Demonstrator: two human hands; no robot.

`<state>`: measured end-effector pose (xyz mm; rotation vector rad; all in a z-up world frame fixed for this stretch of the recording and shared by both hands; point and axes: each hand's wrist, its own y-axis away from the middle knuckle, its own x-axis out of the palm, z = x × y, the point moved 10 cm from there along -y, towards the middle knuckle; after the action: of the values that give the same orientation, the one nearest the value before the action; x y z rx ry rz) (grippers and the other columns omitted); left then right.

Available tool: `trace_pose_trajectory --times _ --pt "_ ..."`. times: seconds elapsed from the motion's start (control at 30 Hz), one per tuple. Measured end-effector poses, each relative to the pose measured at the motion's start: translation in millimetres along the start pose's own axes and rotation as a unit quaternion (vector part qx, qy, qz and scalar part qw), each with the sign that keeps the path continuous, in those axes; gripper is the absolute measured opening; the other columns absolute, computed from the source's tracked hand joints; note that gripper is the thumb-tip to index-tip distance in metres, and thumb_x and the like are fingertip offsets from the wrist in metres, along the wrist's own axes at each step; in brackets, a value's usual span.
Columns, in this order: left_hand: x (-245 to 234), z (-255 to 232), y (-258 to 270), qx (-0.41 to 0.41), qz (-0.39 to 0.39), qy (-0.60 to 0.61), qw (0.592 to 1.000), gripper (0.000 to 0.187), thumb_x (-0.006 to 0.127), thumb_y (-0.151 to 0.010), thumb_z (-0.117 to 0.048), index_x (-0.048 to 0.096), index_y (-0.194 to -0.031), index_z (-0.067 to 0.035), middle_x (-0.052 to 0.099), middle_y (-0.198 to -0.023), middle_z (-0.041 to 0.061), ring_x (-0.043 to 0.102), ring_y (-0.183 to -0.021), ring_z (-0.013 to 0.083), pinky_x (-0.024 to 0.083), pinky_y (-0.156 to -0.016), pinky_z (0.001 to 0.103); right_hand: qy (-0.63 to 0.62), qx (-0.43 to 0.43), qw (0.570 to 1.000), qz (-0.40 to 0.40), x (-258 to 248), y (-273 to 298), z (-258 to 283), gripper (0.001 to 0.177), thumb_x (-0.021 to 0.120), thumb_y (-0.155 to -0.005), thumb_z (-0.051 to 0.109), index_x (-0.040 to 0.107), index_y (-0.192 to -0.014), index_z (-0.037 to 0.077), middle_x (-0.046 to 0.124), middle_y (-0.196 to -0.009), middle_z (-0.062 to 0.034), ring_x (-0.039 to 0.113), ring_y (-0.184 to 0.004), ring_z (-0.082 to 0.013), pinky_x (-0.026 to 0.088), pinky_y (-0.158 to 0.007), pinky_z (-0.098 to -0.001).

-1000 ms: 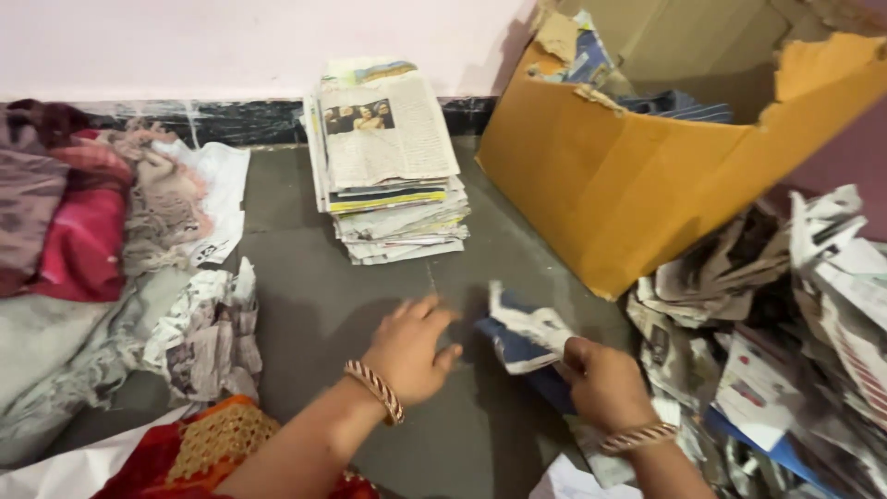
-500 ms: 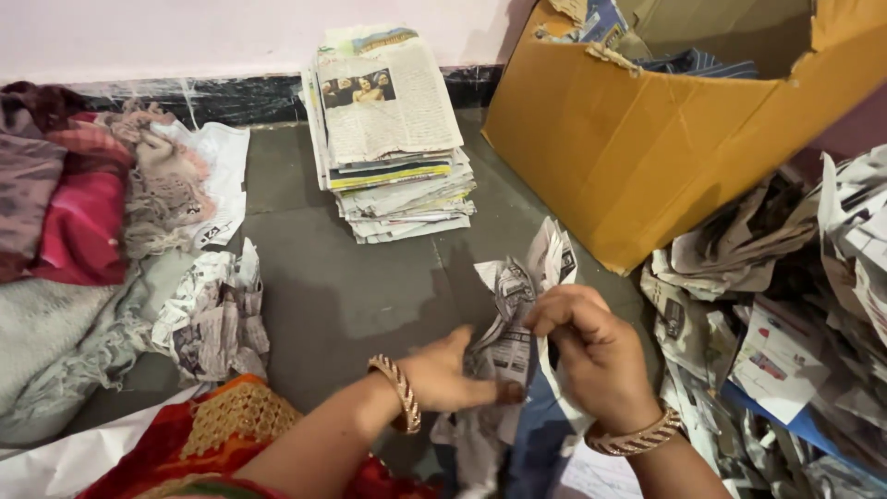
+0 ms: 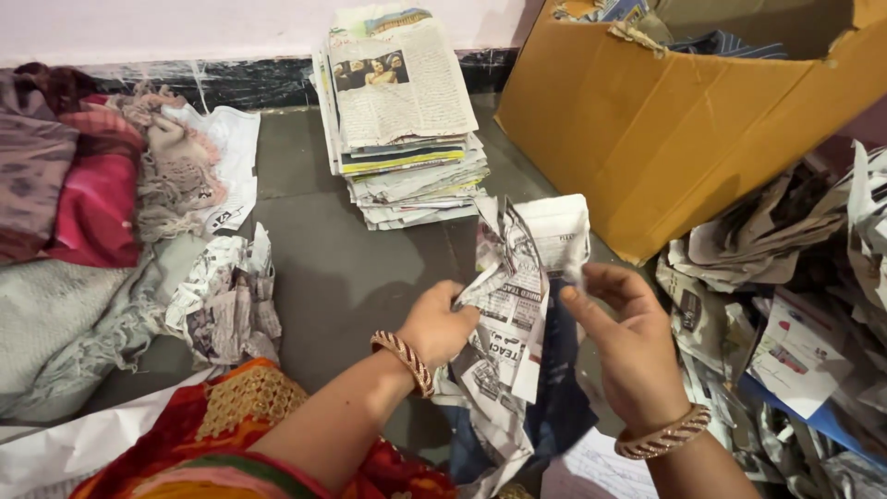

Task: Sorting, folding, and organizing a pile of newspapers on the floor.

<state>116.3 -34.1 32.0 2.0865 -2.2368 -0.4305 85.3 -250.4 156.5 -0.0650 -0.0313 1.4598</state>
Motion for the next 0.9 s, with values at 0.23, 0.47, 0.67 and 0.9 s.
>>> trace_pose_trajectory --times 0.23,0.47,0.67,0.9 --pt "-2 3 -10 0.025 -0.014 0.122 0.992 0.025 0.058 -0.089 -0.011 0.066 -0.110 0.000 0.065 -0.084 0.006 0.057 -0.075 0.0139 0.048 -0.068 0.031 0.127 0.191 0.973 0.026 -7 1 -39 0.077 0.082 -0.079 0.026 0.048 -0.142 -0.004 0.067 -0.132 -0.0253 0.066 -0.120 -0.0275 0.048 -0.104 -0.0391" --pt "-12 10 -15 0.024 -0.049 0.151 0.987 0.024 0.059 -0.089 -0.008 0.066 -0.110 -0.001 0.066 -0.085 0.005 0.058 -0.075 0.0135 0.048 -0.068 0.030 0.196 0.082 0.953 0.217 39 14 -37 0.114 0.091 -0.067 0.016 0.018 -0.156 0.012 0.055 -0.139 -0.0170 0.059 -0.125 -0.0277 0.048 -0.102 -0.0408" --pt "-25 10 -22 0.018 -0.059 0.174 0.983 0.026 0.058 -0.087 -0.006 0.066 -0.112 0.000 0.069 -0.090 0.008 0.061 -0.079 0.0154 0.050 -0.072 0.031 0.300 0.130 0.934 0.141 0 -9 -77 0.049 0.082 -0.080 0.011 0.069 -0.127 0.001 0.081 -0.106 -0.0147 0.073 -0.096 -0.0220 0.057 -0.086 -0.0366" --pt "-23 15 -26 0.027 -0.042 0.205 0.977 0.030 0.057 -0.087 -0.005 0.065 -0.115 0.002 0.071 -0.094 0.009 0.063 -0.083 0.0164 0.051 -0.076 0.031 0.315 0.091 0.933 0.148 13 -6 -51 0.054 0.089 -0.068 0.005 0.068 -0.117 -0.001 0.079 -0.102 -0.0157 0.073 -0.089 -0.0187 0.060 -0.079 -0.0312"
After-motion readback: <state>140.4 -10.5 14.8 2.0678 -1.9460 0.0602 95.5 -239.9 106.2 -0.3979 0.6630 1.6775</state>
